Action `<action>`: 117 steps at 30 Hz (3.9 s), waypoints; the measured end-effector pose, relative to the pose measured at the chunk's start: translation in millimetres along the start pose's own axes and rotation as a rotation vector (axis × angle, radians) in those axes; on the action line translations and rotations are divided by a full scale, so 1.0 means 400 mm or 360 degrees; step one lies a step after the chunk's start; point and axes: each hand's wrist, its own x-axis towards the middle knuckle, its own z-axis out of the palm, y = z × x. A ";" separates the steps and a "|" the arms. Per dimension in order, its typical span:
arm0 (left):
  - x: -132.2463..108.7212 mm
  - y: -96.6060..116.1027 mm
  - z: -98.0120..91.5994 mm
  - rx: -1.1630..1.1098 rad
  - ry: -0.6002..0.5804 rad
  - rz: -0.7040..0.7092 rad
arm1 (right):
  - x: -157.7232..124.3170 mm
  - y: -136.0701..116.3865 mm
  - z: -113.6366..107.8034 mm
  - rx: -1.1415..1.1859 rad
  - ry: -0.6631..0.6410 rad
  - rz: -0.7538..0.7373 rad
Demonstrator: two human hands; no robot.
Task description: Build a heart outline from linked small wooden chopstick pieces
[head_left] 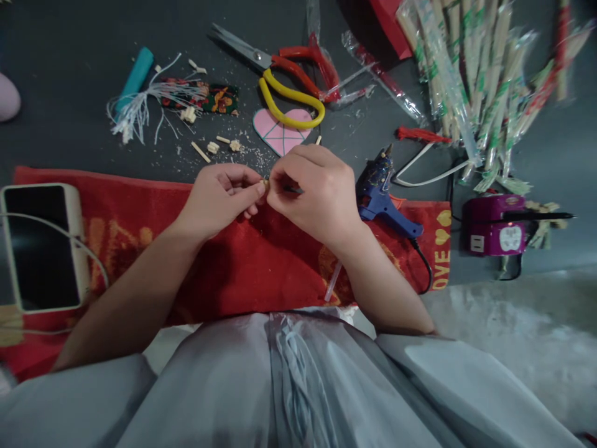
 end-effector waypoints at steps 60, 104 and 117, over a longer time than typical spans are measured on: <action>-0.001 -0.006 -0.018 -0.0761 -0.0080 0.0088 | 0.012 0.019 -0.030 0.0269 -0.0110 -0.0169; 0.011 -0.033 -0.001 -0.0395 -0.0106 0.0377 | -0.266 -0.033 -0.199 0.1360 -0.0105 0.0907; 0.006 -0.045 0.003 -0.0283 0.0005 0.0557 | -0.269 -0.013 -0.120 0.1455 -0.0032 0.1122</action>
